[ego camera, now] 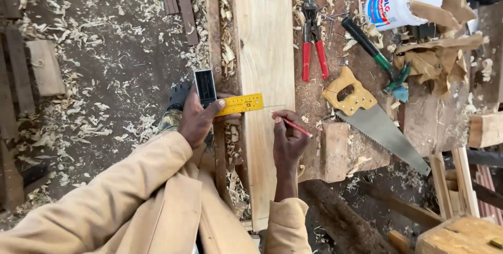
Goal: Measuring and marking a wooden board using a square, pencil, and tape measure for layout.
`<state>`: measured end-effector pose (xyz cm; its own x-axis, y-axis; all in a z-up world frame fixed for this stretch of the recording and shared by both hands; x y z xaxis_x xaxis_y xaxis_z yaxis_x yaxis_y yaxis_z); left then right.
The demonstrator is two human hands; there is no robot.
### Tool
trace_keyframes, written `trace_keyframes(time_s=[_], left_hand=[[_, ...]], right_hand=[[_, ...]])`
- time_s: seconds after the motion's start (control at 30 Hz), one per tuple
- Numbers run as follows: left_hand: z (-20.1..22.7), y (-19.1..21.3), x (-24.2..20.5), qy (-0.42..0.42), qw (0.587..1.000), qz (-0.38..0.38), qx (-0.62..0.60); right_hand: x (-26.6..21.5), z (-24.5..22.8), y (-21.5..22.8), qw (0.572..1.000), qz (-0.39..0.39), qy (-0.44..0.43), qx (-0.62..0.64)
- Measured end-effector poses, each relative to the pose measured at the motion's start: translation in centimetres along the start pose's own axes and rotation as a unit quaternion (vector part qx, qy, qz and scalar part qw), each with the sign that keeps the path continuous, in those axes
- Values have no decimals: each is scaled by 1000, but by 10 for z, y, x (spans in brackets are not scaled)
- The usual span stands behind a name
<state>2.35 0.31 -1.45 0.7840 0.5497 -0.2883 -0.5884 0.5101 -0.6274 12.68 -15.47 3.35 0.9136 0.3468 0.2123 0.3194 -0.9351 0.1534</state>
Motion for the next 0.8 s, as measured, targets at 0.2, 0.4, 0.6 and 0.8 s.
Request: trace_keyframes(time_s=[0.2,0.4,0.6,0.8], left_hand=[[2,0,-1,-13,1000,5,-12],[-1,2,-2,-26,1000,9,0],[-21,33,19,-25,1000,0,12],[4,6,5,-17,1000,-1,3]], right_hand=[[0,-8,0,1000,-12,19,9],[-2,0,3,999,-17,24,11],[-2,-2,2,999,-10,32,21],[-2,-1,1,999,-10,30,11]])
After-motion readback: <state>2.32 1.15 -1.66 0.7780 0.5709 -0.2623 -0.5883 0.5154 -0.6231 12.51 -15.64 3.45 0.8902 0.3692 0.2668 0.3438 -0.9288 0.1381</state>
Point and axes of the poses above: each hand's wrist, its own x-axis towards the middle knuckle, its own y-axis out of the back of the hand, z = x × y, the point moved 4 cm from there along x, towards the middle knuckle, and after that the axes turned 4 degrees about x, right-handed, at the moved point
